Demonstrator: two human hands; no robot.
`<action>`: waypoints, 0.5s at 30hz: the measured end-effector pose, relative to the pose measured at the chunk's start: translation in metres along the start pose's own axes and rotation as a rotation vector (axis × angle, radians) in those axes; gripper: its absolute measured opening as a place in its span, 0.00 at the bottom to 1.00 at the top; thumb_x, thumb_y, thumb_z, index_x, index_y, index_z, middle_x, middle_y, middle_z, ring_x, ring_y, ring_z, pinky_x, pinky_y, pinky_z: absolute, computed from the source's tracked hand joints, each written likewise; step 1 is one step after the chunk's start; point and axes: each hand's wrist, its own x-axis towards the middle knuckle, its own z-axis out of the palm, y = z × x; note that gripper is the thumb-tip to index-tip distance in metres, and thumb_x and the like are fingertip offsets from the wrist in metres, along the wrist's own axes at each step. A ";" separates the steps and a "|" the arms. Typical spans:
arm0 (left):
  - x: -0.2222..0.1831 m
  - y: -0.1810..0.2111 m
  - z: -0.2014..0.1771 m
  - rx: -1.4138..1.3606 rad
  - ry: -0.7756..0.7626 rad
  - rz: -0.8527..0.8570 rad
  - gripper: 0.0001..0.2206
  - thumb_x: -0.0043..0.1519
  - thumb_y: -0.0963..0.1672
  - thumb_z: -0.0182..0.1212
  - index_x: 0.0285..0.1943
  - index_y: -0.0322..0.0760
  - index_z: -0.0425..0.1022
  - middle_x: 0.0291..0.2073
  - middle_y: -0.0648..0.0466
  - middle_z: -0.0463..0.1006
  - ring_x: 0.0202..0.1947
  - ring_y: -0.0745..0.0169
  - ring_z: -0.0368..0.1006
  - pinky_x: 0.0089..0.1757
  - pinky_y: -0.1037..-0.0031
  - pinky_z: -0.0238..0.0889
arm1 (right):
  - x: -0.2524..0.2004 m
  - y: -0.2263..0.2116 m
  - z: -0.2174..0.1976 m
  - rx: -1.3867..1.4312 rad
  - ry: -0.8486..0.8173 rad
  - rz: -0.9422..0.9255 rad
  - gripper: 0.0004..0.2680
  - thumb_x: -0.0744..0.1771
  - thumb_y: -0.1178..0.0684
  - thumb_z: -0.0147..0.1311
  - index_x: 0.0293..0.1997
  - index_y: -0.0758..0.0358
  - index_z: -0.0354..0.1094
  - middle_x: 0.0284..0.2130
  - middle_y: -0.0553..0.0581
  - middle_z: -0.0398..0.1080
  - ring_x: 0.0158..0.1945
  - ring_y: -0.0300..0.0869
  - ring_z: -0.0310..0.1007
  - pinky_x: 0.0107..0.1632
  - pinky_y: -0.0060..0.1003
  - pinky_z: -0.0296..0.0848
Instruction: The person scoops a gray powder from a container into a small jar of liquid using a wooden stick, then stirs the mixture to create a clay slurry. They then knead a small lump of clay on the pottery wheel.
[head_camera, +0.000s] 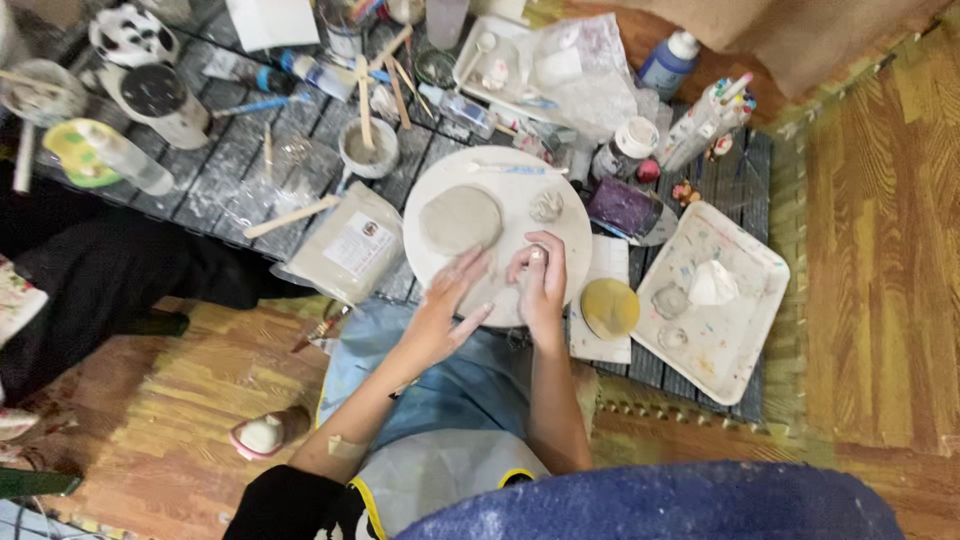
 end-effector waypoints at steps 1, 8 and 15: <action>0.003 -0.006 0.005 -0.181 0.050 -0.062 0.29 0.70 0.51 0.52 0.79 0.40 0.53 0.76 0.43 0.58 0.76 0.50 0.55 0.70 0.64 0.46 | 0.004 -0.007 0.021 0.050 0.028 -0.061 0.10 0.75 0.53 0.40 0.64 0.61 0.58 0.33 0.63 0.66 0.32 0.43 0.65 0.43 0.46 0.70; 0.019 -0.036 0.038 -1.410 0.267 -0.554 0.19 0.73 0.48 0.43 0.65 0.29 0.67 0.57 0.49 0.73 0.57 0.64 0.69 0.57 0.74 0.60 | -0.011 -0.057 0.110 -0.540 0.004 -0.472 0.09 0.72 0.60 0.40 0.59 0.64 0.58 0.56 0.64 0.67 0.64 0.54 0.62 0.68 0.54 0.58; 0.017 -0.065 0.045 -1.363 0.316 -0.543 0.13 0.74 0.47 0.48 0.44 0.33 0.74 0.33 0.60 0.72 0.33 0.74 0.67 0.37 0.79 0.64 | -0.008 -0.066 0.107 -0.473 -0.167 -0.477 0.16 0.73 0.53 0.42 0.69 0.67 0.52 0.69 0.68 0.57 0.75 0.58 0.52 0.75 0.53 0.51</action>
